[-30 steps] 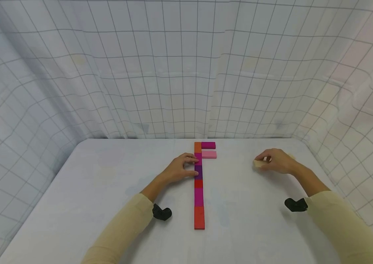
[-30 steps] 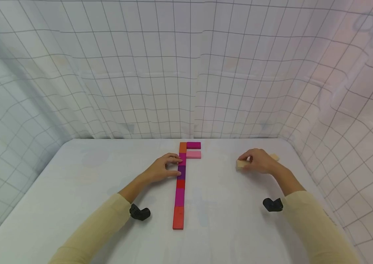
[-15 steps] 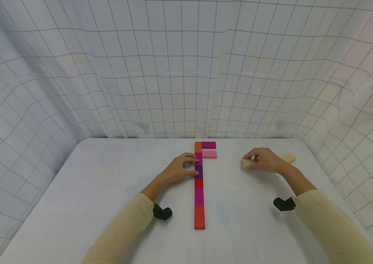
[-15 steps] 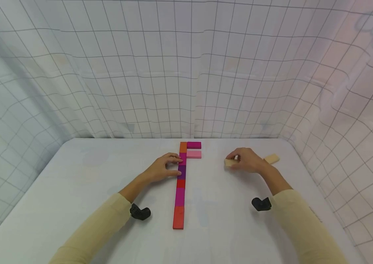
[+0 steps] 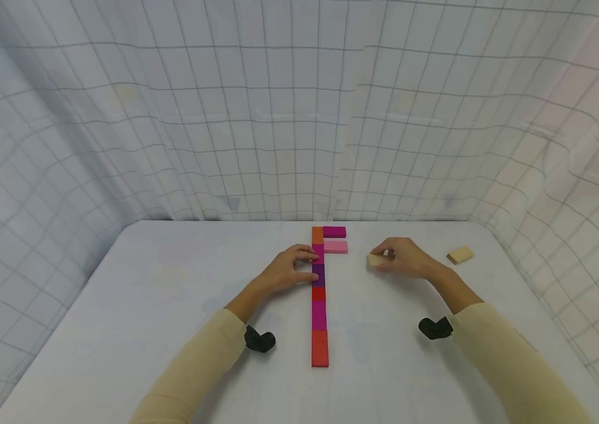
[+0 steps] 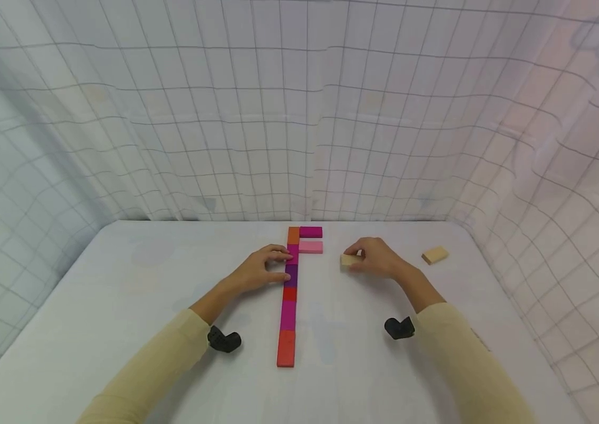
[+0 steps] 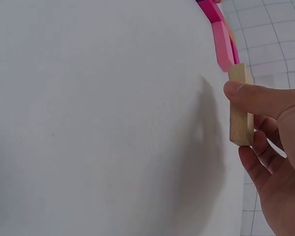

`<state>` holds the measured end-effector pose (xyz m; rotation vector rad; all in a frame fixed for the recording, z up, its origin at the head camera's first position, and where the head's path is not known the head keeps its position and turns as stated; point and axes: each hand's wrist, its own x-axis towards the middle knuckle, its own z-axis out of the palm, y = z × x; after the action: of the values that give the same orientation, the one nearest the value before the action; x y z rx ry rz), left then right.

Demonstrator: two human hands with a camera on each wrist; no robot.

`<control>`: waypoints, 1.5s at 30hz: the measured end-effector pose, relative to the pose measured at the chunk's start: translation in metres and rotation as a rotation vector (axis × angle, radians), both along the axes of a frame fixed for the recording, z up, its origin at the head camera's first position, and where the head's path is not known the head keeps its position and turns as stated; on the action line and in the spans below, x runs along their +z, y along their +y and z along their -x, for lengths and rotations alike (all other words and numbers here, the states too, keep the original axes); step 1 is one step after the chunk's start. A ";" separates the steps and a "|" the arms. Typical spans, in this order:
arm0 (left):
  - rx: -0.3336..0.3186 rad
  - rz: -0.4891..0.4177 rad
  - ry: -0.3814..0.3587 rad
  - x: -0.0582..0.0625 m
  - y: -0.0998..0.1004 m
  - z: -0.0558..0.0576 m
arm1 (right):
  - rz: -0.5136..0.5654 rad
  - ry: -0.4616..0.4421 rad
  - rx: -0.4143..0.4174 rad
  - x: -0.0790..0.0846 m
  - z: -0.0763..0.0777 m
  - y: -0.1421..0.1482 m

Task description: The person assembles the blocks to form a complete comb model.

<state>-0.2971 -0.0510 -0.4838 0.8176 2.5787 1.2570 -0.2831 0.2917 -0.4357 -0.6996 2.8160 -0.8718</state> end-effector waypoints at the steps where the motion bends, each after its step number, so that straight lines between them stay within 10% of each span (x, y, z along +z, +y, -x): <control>1: -0.001 -0.004 0.004 0.000 0.000 0.000 | 0.001 0.003 0.001 0.000 0.000 -0.003; 45: -0.054 0.001 0.005 0.000 -0.003 0.002 | -0.024 -0.002 0.025 -0.020 0.019 -0.098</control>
<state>-0.2992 -0.0539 -0.4841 0.8849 2.5435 1.2398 -0.3016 0.1939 -0.4556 -0.7284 2.8053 -0.8325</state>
